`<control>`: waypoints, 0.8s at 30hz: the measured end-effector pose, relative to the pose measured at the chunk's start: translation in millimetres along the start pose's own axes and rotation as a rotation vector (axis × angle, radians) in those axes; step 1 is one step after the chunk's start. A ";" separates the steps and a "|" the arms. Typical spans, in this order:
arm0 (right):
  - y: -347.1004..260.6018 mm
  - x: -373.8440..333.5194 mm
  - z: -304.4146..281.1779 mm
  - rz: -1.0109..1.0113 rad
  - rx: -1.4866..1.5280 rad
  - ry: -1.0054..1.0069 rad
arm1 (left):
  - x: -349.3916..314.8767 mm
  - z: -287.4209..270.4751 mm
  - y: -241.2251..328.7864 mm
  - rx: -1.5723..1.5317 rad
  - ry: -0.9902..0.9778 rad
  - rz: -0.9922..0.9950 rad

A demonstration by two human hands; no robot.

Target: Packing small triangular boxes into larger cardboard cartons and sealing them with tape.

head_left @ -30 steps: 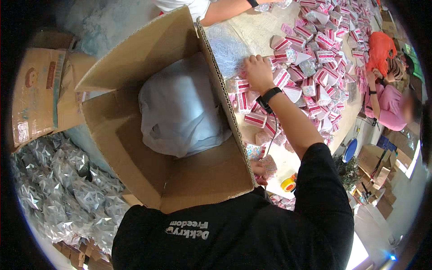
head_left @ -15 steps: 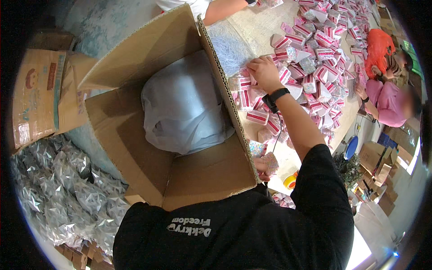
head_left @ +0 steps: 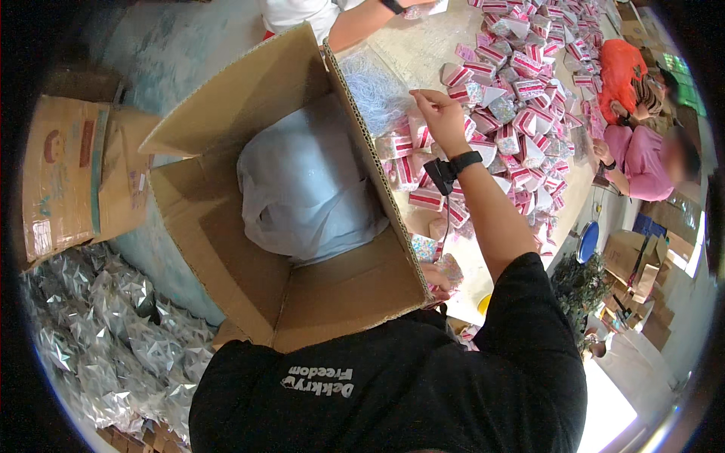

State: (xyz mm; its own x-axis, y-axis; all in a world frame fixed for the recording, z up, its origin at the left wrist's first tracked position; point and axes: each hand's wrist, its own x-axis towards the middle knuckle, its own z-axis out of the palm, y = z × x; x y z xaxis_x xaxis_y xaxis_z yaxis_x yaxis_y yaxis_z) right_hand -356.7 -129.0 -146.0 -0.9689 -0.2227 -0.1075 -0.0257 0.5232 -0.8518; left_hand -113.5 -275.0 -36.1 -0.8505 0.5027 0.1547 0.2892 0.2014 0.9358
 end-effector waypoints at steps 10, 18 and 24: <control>-87.6 -34.6 -61.1 0.059 0.724 0.004 | 14.2 1.6 43.1 0.163 0.006 0.032; -167.5 -152.7 -182.1 0.053 0.562 -0.027 | 8.0 86.7 17.7 -0.694 0.060 -0.256; -155.7 -301.9 -223.7 -0.033 0.111 0.181 | 32.7 96.7 49.7 -0.490 0.007 -0.275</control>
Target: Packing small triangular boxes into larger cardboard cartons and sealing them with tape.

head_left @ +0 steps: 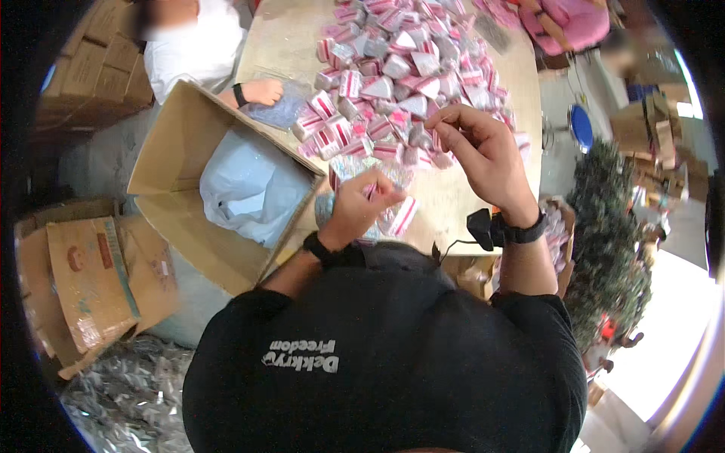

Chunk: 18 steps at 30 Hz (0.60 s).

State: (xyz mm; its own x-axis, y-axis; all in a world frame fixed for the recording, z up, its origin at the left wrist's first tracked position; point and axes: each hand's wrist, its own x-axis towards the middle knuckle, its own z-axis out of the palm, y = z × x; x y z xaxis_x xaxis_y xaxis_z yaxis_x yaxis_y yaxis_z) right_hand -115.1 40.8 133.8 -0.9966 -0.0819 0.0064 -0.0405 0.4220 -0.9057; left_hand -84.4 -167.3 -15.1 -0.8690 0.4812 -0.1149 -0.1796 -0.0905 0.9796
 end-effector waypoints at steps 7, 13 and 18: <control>-0.2 -158.5 -31.8 0.141 -0.081 0.134 | -11.5 83.6 48.4 0.085 -0.147 0.211; 14.6 -239.0 -36.3 0.052 -0.012 0.354 | -37.3 152.6 60.3 0.116 -0.295 0.291; 20.0 -283.5 -47.5 0.006 -0.070 0.468 | -54.5 201.2 62.1 0.042 -0.394 0.282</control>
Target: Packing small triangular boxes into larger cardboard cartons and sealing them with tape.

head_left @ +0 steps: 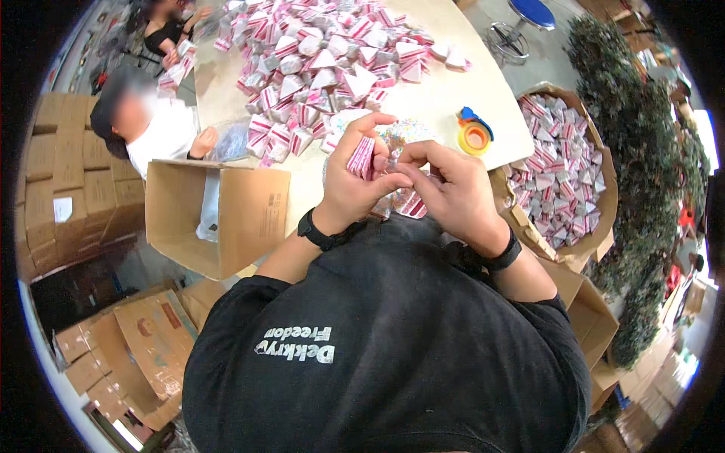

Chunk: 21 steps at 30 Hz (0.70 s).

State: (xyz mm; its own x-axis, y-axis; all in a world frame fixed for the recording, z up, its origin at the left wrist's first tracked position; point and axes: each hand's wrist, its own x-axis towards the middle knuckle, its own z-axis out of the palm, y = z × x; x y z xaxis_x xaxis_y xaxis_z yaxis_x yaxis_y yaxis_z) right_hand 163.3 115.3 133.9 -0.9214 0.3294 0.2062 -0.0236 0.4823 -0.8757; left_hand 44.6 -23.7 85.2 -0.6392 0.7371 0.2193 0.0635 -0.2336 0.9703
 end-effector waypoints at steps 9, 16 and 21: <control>10.7 -52.8 -41.1 -0.019 -0.039 0.172 | 0.9 68.8 -4.1 -0.158 -0.089 0.022; 12.6 -75.7 -56.4 -0.077 -0.143 0.209 | -1.8 99.3 -5.3 -0.434 -0.125 -0.131; 3.5 -85.6 -57.9 -0.114 -0.258 0.334 | -1.4 107.2 -9.4 -0.446 -0.138 -0.201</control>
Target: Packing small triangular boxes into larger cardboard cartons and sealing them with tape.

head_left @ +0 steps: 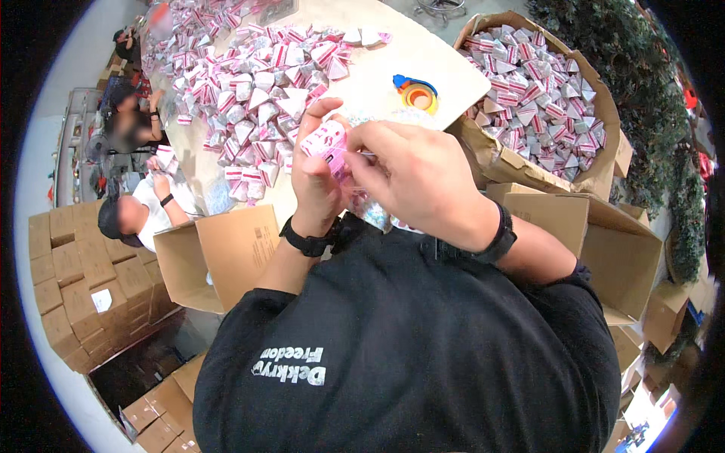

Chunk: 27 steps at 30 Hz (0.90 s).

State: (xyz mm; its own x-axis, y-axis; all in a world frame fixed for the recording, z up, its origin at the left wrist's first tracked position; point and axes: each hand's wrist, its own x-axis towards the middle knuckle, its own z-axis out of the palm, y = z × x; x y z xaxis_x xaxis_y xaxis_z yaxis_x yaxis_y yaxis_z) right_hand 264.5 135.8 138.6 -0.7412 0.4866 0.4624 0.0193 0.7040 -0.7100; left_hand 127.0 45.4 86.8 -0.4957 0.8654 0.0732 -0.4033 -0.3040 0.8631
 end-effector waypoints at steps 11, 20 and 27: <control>3.7 -5.7 -9.0 0.042 -0.113 -0.023 | 0.9 18.0 -3.7 0.010 0.052 -0.092; 9.3 -5.2 -17.0 0.039 -0.125 0.014 | 10.1 31.8 -3.9 0.076 -0.047 -0.065; 15.0 -12.5 -27.4 -0.035 -0.040 0.041 | 9.3 41.0 -3.9 0.089 -0.061 -0.001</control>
State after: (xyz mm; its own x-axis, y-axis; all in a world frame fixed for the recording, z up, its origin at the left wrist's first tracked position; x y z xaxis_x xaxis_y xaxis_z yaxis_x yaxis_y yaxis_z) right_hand 292.4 154.5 136.7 -0.7139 0.4814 0.5085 0.0209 0.7405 -0.6718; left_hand 155.5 71.0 104.6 -0.4468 0.8890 0.1000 -0.3325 -0.2689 0.9040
